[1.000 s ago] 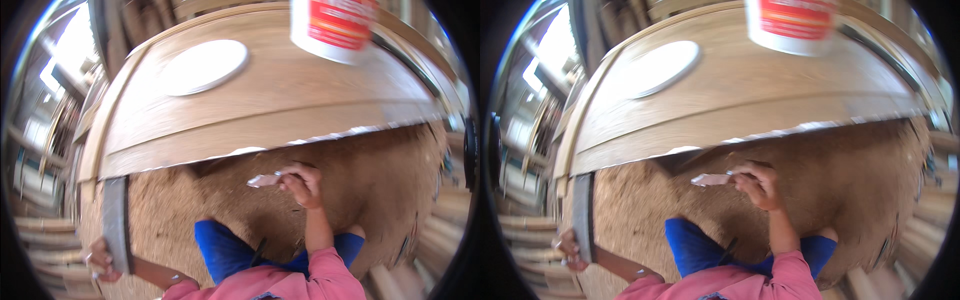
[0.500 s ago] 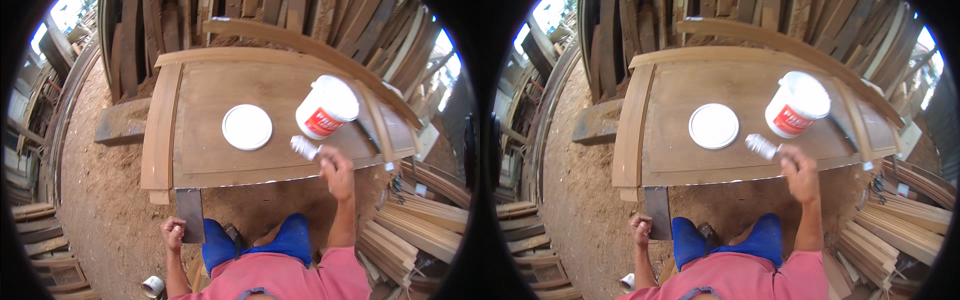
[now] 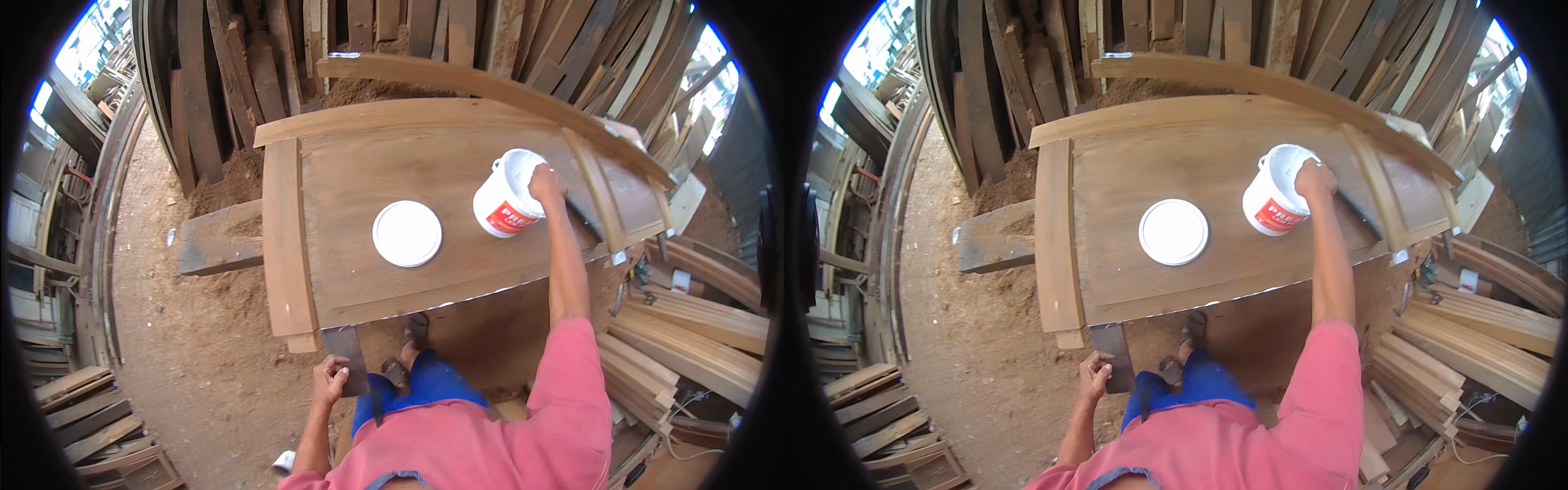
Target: The person applies white putty to the joints and edges of a wooden furniture component using a small spatula, then places a wooden slat over the area and hammers it into place.
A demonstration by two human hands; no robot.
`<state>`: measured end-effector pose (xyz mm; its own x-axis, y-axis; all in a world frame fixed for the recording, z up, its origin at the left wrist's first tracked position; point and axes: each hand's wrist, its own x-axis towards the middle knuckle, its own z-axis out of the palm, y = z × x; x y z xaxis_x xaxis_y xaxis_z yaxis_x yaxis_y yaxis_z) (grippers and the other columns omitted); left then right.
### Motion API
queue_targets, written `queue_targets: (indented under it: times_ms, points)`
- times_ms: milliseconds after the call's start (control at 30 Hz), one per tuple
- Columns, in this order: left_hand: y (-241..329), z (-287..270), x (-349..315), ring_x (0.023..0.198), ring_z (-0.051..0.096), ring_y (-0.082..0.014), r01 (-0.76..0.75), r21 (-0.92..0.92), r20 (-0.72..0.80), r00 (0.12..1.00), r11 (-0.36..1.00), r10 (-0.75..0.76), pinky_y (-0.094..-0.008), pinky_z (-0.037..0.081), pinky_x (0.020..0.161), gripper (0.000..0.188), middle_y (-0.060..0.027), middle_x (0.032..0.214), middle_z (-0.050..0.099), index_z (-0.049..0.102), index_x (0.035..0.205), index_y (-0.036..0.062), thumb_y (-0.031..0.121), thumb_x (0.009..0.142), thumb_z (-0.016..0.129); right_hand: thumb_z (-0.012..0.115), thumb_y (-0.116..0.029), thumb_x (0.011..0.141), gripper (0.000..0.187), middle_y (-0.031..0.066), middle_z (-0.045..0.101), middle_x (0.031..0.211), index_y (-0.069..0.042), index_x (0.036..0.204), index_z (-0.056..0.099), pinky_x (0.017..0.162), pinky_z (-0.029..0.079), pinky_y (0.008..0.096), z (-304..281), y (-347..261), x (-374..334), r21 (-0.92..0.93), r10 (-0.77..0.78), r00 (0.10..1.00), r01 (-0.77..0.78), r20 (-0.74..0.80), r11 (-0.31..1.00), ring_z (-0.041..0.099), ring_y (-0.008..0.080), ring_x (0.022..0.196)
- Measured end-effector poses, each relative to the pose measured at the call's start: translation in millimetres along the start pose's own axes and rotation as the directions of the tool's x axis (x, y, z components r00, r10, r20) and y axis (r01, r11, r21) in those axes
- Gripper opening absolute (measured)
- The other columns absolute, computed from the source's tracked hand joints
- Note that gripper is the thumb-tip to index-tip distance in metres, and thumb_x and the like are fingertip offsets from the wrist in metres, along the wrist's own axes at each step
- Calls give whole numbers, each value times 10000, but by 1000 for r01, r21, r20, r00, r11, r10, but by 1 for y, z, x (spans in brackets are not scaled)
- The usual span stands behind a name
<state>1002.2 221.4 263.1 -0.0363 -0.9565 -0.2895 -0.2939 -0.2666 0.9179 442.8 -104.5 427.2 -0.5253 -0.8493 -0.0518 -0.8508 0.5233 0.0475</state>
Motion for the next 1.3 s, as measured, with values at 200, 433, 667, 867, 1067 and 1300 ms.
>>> queue_targets:
  times_ms: [200, 433, 667, 867, 1067, 1300]
  points:
    - [40, -57, 28, 820, 542, -126, -165, -238, -192, 974, 957, 120, -280, 448, 731, 466, -33, 900, 565, 590, 1189, -19, 260, 816, 591, 612, -160, 834, 280, 219, 705, 1037, -17, 1052, 714, 827, 552, 435, 53, 9, 48, 253, -49, 998, 36, 43, 967, 682, 372, 995]
    - [65, -117, 113, 948, 499, -140, -251, -191, -266, 944, 949, 196, -299, 416, 873, 506, -40, 1013, 547, 551, 1252, -7, 290, 844, 583, 670, -79, 798, 245, 95, 680, 768, 32, 1014, 709, 409, 378, 240, 48, 64, 15, 906, -3, 997, -65, 73, 418, 542, 106, 506]
    - [59, -168, 178, 1064, 537, -253, -482, 52, -79, 871, 875, 485, -370, 423, 994, 419, -150, 1159, 555, 556, 1255, -22, 193, 895, 546, 656, -132, 898, 304, 21, 678, 886, -61, 1193, 648, 407, 364, 174, -2, 51, -117, 971, 40, 992, -122, 116, 206, 533, 42, 553]
    - [49, -237, 194, 1065, 545, -302, -485, 375, -8, 850, 790, 526, -427, 432, 942, 392, -171, 1159, 582, 580, 1259, 21, 228, 930, 529, 633, -108, 920, 293, 20, 676, 880, -54, 1208, 638, 503, 418, 149, -18, -23, -268, 990, -69, 990, -130, 127, -53, 558, 22, 616]
    - [-4, -289, 226, 1088, 550, -284, -318, 360, -87, 925, 877, 371, -410, 430, 970, 405, -178, 1186, 593, 574, 1273, 16, 253, 946, 538, 620, -70, 914, 250, 40, 696, 918, -25, 1157, 660, 573, 484, 169, -4, -110, -397, 987, -310, 945, -134, 101, -89, 615, 43, 727]
    - [3, -290, 224, 1050, 594, -297, -330, 348, -56, 927, 878, 371, -426, 457, 940, 399, -182, 1169, 605, 582, 1269, 24, 263, 952, 536, 612, -48, 911, 206, 4, 678, 902, -10, 1101, 681, 587, 486, 184, 80, -197, -511, 896, -331, 864, -432, 379, -102, 595, 35, 741]
